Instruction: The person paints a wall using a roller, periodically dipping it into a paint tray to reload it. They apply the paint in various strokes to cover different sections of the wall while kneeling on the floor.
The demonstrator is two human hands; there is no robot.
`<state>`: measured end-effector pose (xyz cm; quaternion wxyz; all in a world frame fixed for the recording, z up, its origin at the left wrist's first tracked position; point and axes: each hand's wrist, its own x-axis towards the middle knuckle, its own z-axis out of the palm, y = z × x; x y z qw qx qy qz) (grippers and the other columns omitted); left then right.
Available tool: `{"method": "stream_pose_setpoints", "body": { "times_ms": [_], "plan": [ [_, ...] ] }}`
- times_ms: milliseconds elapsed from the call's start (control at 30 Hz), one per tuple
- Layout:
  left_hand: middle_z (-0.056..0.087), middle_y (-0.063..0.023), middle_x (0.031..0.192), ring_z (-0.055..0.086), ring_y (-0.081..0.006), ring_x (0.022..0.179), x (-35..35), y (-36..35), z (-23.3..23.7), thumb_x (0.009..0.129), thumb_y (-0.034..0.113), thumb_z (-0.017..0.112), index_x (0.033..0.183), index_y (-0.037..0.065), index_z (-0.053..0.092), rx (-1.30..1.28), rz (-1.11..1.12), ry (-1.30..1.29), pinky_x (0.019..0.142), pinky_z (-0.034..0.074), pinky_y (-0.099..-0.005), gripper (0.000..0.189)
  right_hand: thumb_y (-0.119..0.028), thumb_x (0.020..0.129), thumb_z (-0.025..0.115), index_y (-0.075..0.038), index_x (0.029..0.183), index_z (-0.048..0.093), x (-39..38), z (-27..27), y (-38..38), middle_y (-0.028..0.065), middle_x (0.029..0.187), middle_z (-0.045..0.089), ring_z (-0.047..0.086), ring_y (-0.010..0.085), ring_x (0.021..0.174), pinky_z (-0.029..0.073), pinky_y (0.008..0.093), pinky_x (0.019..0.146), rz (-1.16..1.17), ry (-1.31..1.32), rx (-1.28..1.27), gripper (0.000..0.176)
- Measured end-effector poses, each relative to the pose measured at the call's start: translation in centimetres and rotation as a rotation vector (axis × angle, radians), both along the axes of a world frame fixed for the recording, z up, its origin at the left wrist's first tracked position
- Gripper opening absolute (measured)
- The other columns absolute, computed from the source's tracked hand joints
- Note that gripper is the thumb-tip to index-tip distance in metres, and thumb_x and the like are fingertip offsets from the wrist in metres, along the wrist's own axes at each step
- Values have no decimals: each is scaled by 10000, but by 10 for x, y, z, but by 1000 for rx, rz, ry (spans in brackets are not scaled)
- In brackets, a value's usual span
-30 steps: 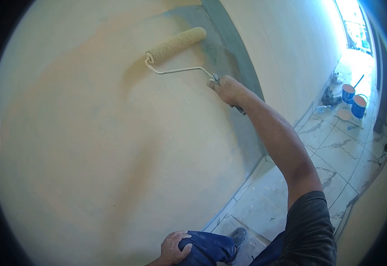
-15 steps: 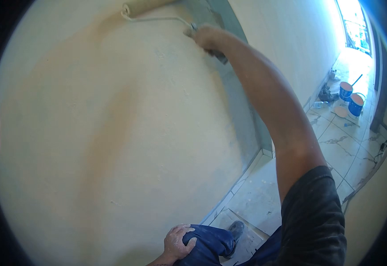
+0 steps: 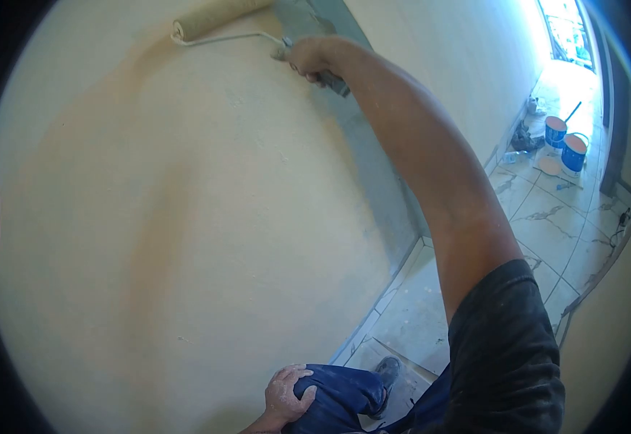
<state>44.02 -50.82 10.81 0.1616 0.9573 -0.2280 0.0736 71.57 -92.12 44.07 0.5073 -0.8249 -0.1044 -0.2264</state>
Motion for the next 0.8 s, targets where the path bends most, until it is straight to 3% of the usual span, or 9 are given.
{"method": "stream_pose_setpoints", "body": {
  "times_ms": [100, 200, 467, 567, 733, 800],
  "plan": [
    [653, -124, 1172, 587, -310, 1149, 0, 3, -2, 767, 332, 709, 1071, 103, 692, 1, 6, 5, 1003, 459, -436, 381, -480, 1010, 501, -106, 695, 482, 0, -45, -7, -15, 511, 408, 406, 99, 390, 390, 307, 382, 1, 97, -115, 489],
    [656, -129, 1166, 589, -310, 1146, 0, 5, -3, 767, 329, 708, 1068, 101, 693, -14, 5, -7, 1002, 460, -436, 377, -486, 1007, 502, -113, 687, 473, -11, -76, -15, -18, 512, 418, 404, 98, 389, 392, 299, 381, 62, 188, -78, 493],
    [655, -128, 1174, 590, -311, 1143, 6, -2, 0, 772, 336, 707, 1067, 102, 698, 5, -7, -24, 1006, 455, -432, 377, -456, 1018, 496, -132, 677, 458, -27, 31, 6, -20, 507, 420, 406, 90, 403, 395, 284, 386, 10, 11, 3, 472],
    [657, -127, 1169, 593, -314, 1137, 4, -1, 0, 770, 333, 708, 1060, 102, 700, 7, 26, -9, 1002, 458, -433, 371, -450, 1022, 490, -135, 672, 456, -21, 28, 20, -20, 504, 411, 391, 91, 401, 390, 286, 387, 48, -6, 94, 472],
    [657, -127, 1167, 594, -317, 1131, 6, 5, -4, 766, 331, 712, 1063, 99, 697, -14, 11, -9, 994, 463, -436, 377, -449, 1023, 489, -121, 673, 462, -29, -44, 20, -10, 509, 416, 384, 104, 397, 387, 295, 385, 59, 126, 62, 480],
    [658, -126, 1165, 594, -317, 1130, 9, 3, -3, 764, 330, 714, 1063, 98, 696, -14, 1, -20, 992, 465, -437, 378, -450, 1020, 495, -116, 673, 462, -32, -43, 20, -6, 512, 422, 385, 110, 397, 388, 296, 386, 77, 158, 70, 483]
  ]
}}
